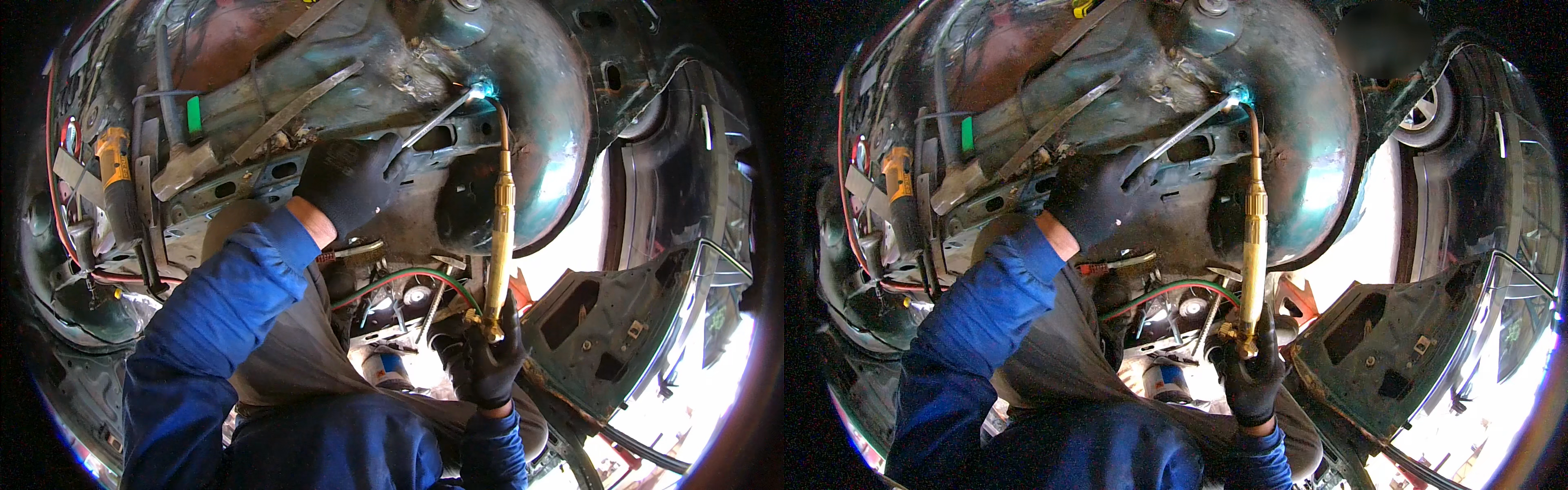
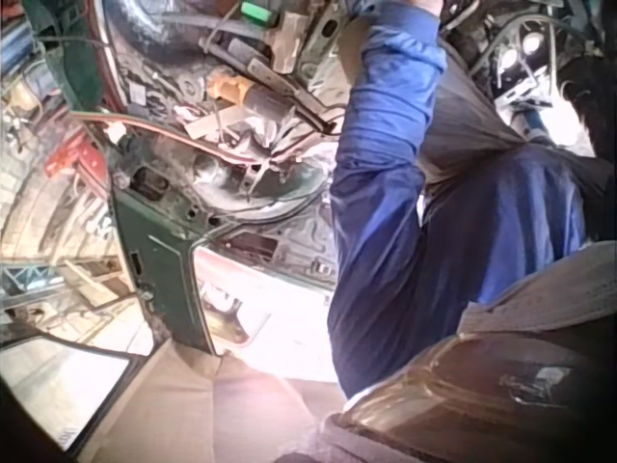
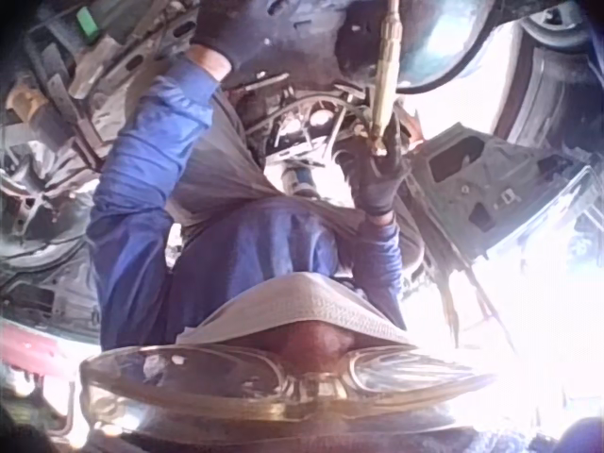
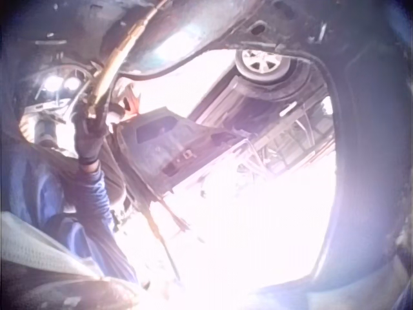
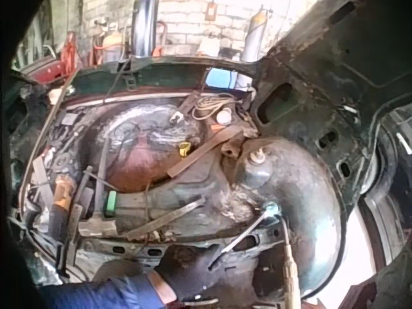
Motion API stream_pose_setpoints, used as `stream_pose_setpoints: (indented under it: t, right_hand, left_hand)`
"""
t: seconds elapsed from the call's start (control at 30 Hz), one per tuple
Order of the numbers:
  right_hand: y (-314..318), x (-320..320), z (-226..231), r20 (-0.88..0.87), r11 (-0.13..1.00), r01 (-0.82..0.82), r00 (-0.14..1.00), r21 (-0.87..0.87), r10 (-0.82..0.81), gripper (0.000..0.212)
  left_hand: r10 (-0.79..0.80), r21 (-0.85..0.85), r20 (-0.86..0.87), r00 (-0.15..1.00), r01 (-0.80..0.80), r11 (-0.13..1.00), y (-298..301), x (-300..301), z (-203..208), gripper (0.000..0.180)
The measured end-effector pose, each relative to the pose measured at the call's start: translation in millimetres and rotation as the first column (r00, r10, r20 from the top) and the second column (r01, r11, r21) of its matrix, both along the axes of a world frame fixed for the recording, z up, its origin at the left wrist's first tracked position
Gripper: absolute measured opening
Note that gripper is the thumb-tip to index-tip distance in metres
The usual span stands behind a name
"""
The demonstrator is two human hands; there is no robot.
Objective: The person welds the undercarriage of a car using a welding torch and filler wire. They repeatedly heat and fuse metal sections, occasionally adjusting their position and the torch angle to reach different spots.
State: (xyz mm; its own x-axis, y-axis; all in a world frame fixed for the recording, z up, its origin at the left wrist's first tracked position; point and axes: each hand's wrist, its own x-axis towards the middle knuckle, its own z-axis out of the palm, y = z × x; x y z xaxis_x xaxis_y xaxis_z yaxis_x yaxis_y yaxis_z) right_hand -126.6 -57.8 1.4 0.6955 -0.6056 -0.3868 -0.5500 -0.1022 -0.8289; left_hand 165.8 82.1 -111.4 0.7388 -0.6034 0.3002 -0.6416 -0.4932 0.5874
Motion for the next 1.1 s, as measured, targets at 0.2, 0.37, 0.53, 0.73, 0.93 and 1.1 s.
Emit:
stream_pose_setpoints:
  t: [0.2, 0.37, 0.53, 0.73, 0.93, 1.1]
  right_hand:
    - [-14.7, -9.1, 3.6, 0.057, 0.816, -0.240, 0.947, -0.525, 0.316, 0.067]
    - [-12.1, -19.9, 2.4, 0.110, 0.963, -0.065, 0.989, -0.263, 0.097, 0.066]
    - [-15.7, -25.6, -5.2, 0.096, 0.963, -0.083, 0.989, -0.258, 0.111, 0.066]
    - [-13.5, -14.9, 2.1, 0.029, 0.929, -0.164, 0.982, -0.332, 0.184, 0.070]
    - [-11.0, -16.6, -13.3, 0.076, 0.964, -0.129, 0.986, -0.234, 0.151, 0.083]
    - [-9.5, -13.8, -18.5, 0.039, 0.982, -0.132, 0.990, -0.137, 0.139, 0.066]
  left_hand:
    - [0.022, -0.007, 0.007, 1.000, -0.022, 1.000, 1.7, 6.6, 10.6, 0.029]
    - [0.014, -0.015, -0.049, 0.999, -0.015, 1.000, 1.6, 5.2, 9.0, 0.031]
    - [0.014, 0.007, -0.057, 0.998, -0.014, 1.000, 3.8, 3.8, 7.9, 0.033]
    - [-0.007, 0.061, -0.181, 0.983, 0.018, 0.998, 3.2, 5.7, 18.8, 0.033]
    - [-0.021, 0.097, -0.184, 0.983, 0.040, 0.995, 4.9, 11.1, 19.7, 0.032]
    - [-0.055, 0.022, -0.130, 0.990, 0.058, 0.998, 7.8, 14.5, 10.0, 0.029]
